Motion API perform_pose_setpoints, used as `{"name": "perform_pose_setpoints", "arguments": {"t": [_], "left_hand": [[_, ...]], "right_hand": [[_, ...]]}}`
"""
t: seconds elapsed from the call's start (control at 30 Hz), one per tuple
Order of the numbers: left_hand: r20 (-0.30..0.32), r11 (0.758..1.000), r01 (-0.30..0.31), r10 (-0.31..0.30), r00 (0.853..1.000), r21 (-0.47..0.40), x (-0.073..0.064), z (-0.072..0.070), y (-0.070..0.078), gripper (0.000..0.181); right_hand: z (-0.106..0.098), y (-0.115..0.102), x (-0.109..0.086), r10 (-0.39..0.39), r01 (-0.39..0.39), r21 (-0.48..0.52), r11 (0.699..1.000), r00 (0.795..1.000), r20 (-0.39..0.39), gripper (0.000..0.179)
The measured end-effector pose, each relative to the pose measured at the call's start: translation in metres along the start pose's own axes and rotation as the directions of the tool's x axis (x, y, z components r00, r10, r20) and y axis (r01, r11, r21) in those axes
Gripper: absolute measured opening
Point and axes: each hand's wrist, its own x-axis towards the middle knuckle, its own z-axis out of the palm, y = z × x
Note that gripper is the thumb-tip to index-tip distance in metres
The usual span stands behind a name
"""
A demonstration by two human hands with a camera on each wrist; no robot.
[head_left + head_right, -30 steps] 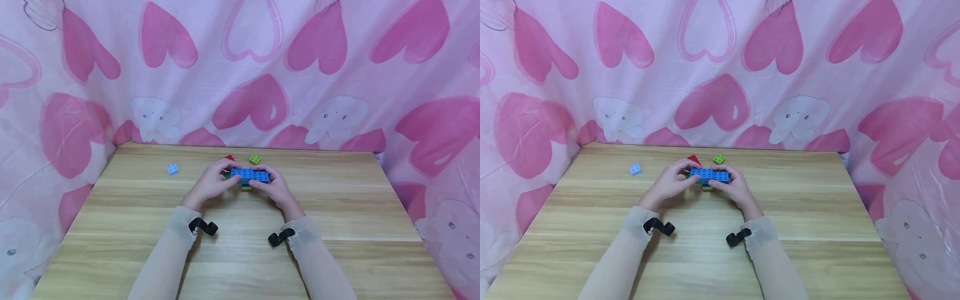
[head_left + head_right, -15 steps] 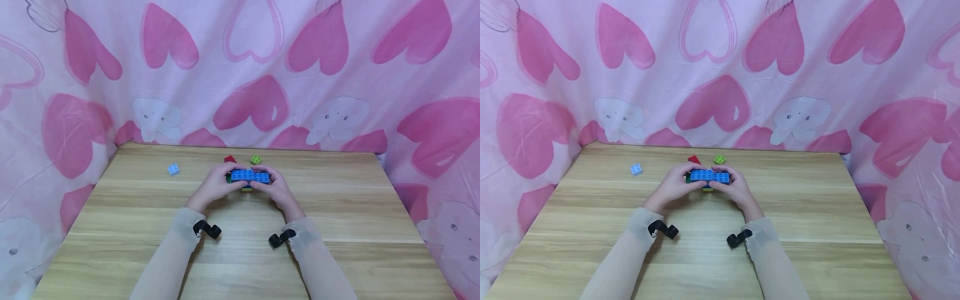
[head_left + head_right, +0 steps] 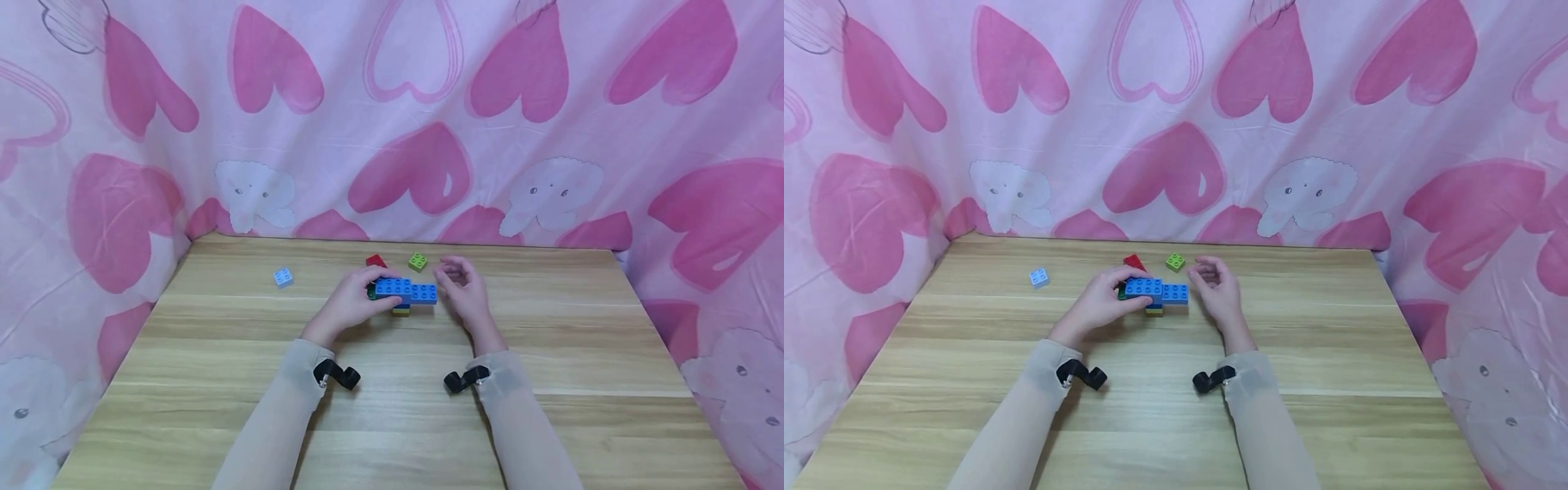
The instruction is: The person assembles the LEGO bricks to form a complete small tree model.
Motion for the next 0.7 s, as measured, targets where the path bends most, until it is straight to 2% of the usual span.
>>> {"name": "perform_pose_setpoints", "arguments": {"t": [0.17, 0.37, 0.57, 0.7], "left_hand": [[0.002, 1.0, 0.011, -0.011, 1.0, -0.011, -0.001, 0.0, 0.001, 0.046], [-0.004, 1.0, 0.008, -0.008, 1.0, -0.011, -0.003, -0.002, -0.001, 0.045], [0.002, 1.0, 0.006, -0.006, 1.0, -0.005, -0.003, -0.004, 0.0, 0.045], [0.01, 1.0, 0.008, -0.008, 1.0, -0.003, -0.002, -0.005, 0.0, 0.044]], "right_hand": [[0.005, -0.002, 0.003, 0.011, -0.005, -0.117, 0.993, 0.998, 0.055, 0.04], [0.008, -0.006, 0.022, 0.06, -0.02, -0.249, 0.968, 0.986, 0.154, 0.043], [0.006, -0.015, 0.039, 0.017, 0.085, -0.426, 0.901, 0.973, 0.23, 0.043], [0.004, -0.021, 0.046, 0.023, 0.111, -0.492, 0.863, 0.966, 0.257, 0.049]]}}
